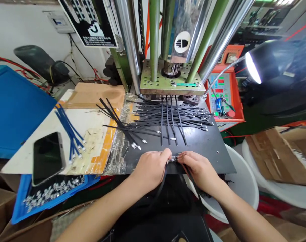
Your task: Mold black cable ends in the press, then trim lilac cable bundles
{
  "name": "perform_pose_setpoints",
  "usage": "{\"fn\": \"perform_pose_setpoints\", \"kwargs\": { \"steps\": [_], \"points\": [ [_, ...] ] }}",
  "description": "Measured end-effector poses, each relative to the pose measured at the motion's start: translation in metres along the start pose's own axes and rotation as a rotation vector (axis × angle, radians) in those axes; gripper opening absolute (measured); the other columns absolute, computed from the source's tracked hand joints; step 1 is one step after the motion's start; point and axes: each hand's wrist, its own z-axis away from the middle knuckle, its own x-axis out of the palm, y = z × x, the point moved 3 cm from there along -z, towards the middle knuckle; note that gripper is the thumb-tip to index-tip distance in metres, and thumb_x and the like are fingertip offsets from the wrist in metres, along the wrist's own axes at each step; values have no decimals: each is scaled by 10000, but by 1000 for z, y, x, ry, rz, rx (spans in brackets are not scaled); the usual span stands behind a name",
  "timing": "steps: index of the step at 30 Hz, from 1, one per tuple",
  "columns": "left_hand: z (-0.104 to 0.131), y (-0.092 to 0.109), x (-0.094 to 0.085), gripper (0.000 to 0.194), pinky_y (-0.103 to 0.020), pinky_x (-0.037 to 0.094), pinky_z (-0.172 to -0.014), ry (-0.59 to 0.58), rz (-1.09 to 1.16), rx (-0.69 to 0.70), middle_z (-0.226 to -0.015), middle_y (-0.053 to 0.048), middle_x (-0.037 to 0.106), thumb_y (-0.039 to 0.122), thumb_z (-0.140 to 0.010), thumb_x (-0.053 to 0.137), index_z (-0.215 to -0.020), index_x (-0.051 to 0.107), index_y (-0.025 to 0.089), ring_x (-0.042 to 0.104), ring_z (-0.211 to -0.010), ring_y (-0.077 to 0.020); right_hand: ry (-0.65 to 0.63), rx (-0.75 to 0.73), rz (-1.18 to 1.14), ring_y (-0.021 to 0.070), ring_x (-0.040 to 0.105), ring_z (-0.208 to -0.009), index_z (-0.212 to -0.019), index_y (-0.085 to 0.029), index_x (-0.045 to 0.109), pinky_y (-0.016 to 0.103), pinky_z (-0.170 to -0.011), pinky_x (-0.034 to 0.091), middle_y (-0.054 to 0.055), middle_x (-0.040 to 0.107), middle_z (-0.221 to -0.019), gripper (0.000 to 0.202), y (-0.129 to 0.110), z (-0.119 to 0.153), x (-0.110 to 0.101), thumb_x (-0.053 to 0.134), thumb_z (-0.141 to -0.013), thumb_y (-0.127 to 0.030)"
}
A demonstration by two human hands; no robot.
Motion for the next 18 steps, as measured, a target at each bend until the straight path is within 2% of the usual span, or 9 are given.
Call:
{"fn": "perform_pose_setpoints", "kwargs": {
  "steps": [3, 6, 8, 9, 11, 12, 14, 16, 18],
  "points": [
    [0, 0, 1, 130, -308, 477, -683, -44, -46, -13, -771, -17, 683, 124, -896, 471, -912, 572, 204, 665, -767, -218, -47, -11, 35, 182, 635, -808, -796, -170, 624, 280, -712, 527, 80, 661, -803, 269, 0, -2, -3, 412, -929, -70],
    [-1, -14, -4, 163, -285, 499, -740, -101, 73, 16, -871, 1, 707, 124, -893, 510, -981, 602, 226, 670, -831, -187, -206, 12, -107, 161, 649, -846, -901, -179, 655, 261, -751, 532, 68, 685, -887, 272, 11, -9, -10, 409, -926, -67],
    [-10, -30, -13, 190, -281, 501, -821, -60, 141, -1, -973, 3, 703, 125, -886, 539, -1017, 621, 236, 658, -912, -172, -276, 46, -174, 149, 658, -880, -1002, -199, 666, 259, -796, 533, 53, 697, -955, 248, 23, -19, -15, 457, -921, -93],
    [-18, -39, -18, 192, -294, 495, -870, -12, 135, -31, -1022, -11, 688, 134, -884, 551, -1030, 632, 229, 645, -960, -177, -270, 63, -166, 154, 657, -894, -1027, -201, 667, 271, -812, 532, 54, 696, -976, 234, 30, -26, -16, 485, -915, -107],
    [-39, -56, -24, 174, -329, 480, -933, 72, 64, -118, -1083, -53, 638, 176, -879, 581, -1035, 656, 198, 620, -1017, -199, -216, 90, -68, 181, 644, -922, -1034, -182, 668, 314, -842, 525, 71, 680, -991, 198, 40, -42, -14, 545, -889, -126],
    [-50, -62, -24, 166, -336, 480, -936, 78, 26, -157, -1092, -66, 612, 200, -872, 600, -1023, 669, 185, 618, -1014, -205, -201, 107, 6, 196, 633, -930, -1031, -169, 666, 334, -850, 518, 82, 665, -990, 186, 44, -51, -10, 581, -871, -130],
    [-69, -71, -20, 135, -324, 491, -903, 16, -18, -201, -1082, -68, 577, 237, -856, 631, -961, 688, 174, 629, -967, -200, -234, 141, 150, 217, 616, -926, -1013, -146, 656, 348, -843, 502, 93, 637, -978, 187, 48, -65, 1, 647, -827, -127],
    [-78, -74, -15, 104, -305, 505, -837, -51, -49, -189, -1022, -51, 579, 251, -869, 615, -899, 684, 178, 643, -893, -186, -296, 166, 244, 214, 608, -889, -961, -137, 643, 326, -808, 484, 85, 621, -938, 148, 49, -74, 11, 660, -816, -114],
    [-74, -73, -15, 123, -298, 512, -789, -39, -94, -151, -962, -36, 596, 249, -909, 556, -930, 662, 190, 646, -849, -182, -339, 157, 283, 201, 605, -851, -904, -141, 623, 296, -770, 464, 73, 617, -898, 76, 49, -77, 18, 623, -840, -101]
  ]
}}
